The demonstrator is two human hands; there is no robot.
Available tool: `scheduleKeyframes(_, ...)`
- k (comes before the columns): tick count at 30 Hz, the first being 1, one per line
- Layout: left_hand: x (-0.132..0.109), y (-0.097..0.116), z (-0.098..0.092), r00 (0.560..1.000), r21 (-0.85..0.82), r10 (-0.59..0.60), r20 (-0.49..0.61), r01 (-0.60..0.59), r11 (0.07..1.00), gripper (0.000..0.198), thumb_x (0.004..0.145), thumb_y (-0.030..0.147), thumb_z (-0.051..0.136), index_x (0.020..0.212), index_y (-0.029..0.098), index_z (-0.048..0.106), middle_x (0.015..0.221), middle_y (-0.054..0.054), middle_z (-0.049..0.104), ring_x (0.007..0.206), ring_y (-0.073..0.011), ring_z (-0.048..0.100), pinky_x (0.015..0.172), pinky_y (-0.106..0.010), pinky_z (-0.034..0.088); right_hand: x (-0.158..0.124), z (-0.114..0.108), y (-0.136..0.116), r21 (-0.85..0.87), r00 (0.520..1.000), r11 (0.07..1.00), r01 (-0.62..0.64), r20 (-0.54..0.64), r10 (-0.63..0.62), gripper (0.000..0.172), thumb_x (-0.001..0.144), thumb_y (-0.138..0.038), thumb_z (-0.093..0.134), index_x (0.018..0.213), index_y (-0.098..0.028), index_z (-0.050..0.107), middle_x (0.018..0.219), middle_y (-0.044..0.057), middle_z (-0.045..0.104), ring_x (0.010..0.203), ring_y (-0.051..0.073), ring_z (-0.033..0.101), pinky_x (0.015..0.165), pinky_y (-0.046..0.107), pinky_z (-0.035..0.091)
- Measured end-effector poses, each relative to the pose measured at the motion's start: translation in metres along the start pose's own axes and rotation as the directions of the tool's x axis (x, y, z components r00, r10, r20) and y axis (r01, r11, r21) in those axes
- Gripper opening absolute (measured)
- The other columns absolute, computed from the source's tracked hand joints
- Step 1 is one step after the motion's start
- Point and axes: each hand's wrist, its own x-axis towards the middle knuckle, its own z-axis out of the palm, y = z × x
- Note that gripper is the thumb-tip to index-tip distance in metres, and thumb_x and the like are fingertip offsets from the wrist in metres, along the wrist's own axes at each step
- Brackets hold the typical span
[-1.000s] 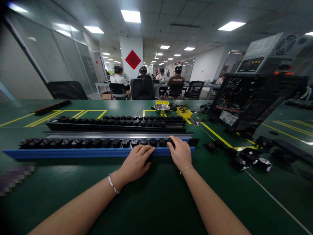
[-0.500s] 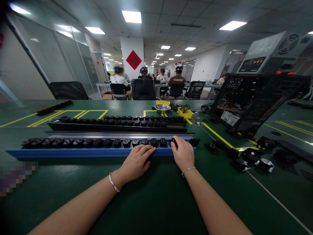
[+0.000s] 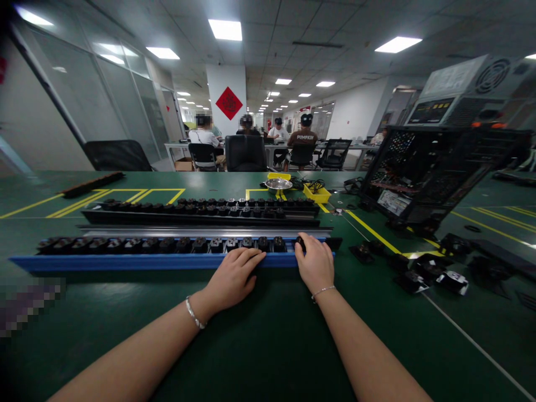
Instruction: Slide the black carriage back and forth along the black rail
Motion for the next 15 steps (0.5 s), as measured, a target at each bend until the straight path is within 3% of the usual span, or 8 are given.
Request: scheduleKeyframes(15,-0.0002,-0.0002,-0.0002,1.000,-0.010,-0.001,-0.008,0.001,1.000,0.056,0.077,0.017,0.052,0.132,0.024,0.038,0.130,-0.004,0.047,0.118,-0.0225,0.039,0.103,-0.042,0.033,0.0004,-0.0001,0.0074,-0.003,0.995,0.998,-0.063,-0.075,0.063,0.038,0.083,-0.029,0.037,0.113,-0.017,0.057,0.109,0.010,0.064,0.103,0.023,0.056,0.097,0.044,0.032)
